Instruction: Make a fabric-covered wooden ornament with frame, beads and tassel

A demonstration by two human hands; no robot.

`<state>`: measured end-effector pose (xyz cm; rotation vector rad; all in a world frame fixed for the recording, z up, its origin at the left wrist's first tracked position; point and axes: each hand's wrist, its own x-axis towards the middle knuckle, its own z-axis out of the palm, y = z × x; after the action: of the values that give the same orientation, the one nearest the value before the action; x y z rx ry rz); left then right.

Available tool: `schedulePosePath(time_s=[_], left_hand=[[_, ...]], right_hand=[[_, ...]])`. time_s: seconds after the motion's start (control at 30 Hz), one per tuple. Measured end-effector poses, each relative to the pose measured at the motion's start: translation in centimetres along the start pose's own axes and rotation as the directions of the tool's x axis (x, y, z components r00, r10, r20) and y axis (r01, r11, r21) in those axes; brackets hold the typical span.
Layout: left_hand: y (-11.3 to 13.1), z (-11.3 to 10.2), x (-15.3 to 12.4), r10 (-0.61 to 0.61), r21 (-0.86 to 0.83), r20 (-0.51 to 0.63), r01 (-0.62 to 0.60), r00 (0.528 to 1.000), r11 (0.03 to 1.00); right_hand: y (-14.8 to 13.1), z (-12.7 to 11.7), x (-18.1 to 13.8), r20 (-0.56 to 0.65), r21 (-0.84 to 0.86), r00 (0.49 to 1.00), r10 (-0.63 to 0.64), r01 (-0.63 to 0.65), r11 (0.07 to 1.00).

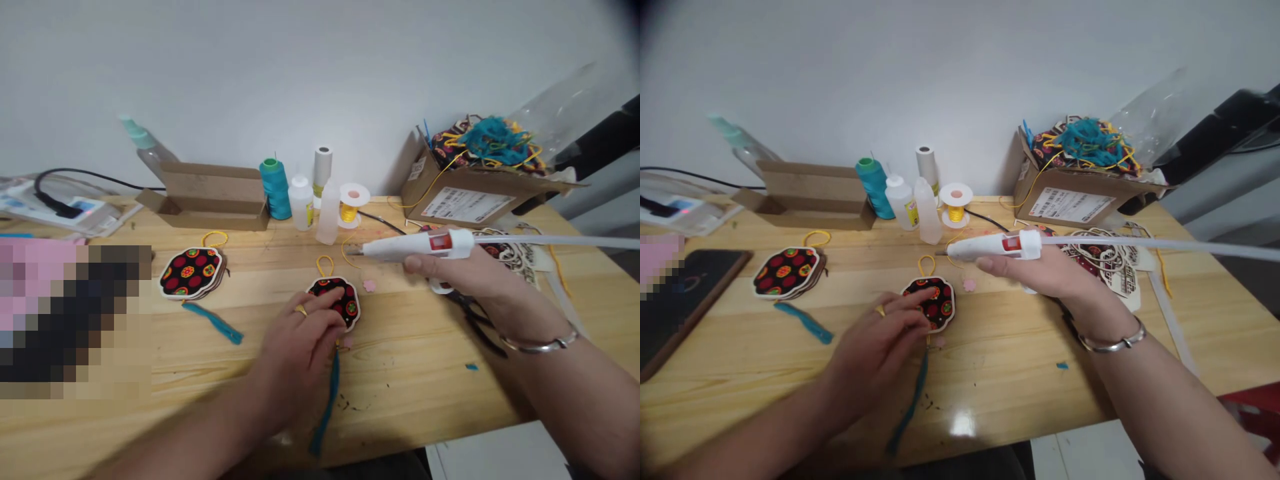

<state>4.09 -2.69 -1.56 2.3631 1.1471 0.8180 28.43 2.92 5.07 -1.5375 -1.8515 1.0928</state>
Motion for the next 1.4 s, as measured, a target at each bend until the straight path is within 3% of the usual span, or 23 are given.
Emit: schedulePosePath(time_s=[0.1, 0.17, 0.33, 0.43, 0.67, 0.93, 1.13, 1.4], left_hand=[[0.2, -1.0, 1.2, -0.160, -0.049, -0.069, 0.157, 0.985, 0.986], [0.4, -1.3, 1.9, -0.193, -0.026, -0.079, 0.192, 0.978, 0.981], [0.4, -0.4, 3.3, -0.142, 0.113, -0.059, 0.148, 0.988, 0.982], [0.4, 0.6, 3.8, -0.147, 0.161, -0.066, 0.156, 0.987, 0.975], [0.5, 1.5, 4.0, -0.104, 0.288, -0.053, 0.115, 0.993, 0.951], [0.4, 1.7, 3.9, -0.109, 0.310, -0.028, 0.112, 0.994, 0.944], [0.1, 1.8, 3.9, -0.100, 0.314, -0.018, 0.101, 0.995, 0.944], [0.2, 1.5, 3.7, -0.092, 0.296, -0.036, 0.099, 0.995, 0.950]], right_hand=[[-0.1, 1.1, 0.4, -0.055, 0.028, 0.998, -0.026, 0.027, 0.999], [0.5, 1.7, 0.7, -0.079, 0.044, 0.995, -0.053, 0.057, 0.997], [3.1, 2.8, 1.1, -0.170, 0.177, 0.982, -0.078, 0.108, 0.978], [3.4, 3.0, 0.9, -0.165, 0.253, 0.984, -0.067, 0.108, 0.961], [2.9, 2.8, 0.6, -0.165, 0.200, 0.984, -0.067, 0.100, 0.975], [2.7, 2.5, 0.5, -0.184, 0.255, 0.978, -0.097, 0.142, 0.956], [3.0, 2.7, 0.5, -0.109, 0.313, 0.985, -0.135, 0.163, 0.936], [2.8, 2.4, 0.6, -0.099, 0.238, 0.981, -0.166, 0.186, 0.953]])
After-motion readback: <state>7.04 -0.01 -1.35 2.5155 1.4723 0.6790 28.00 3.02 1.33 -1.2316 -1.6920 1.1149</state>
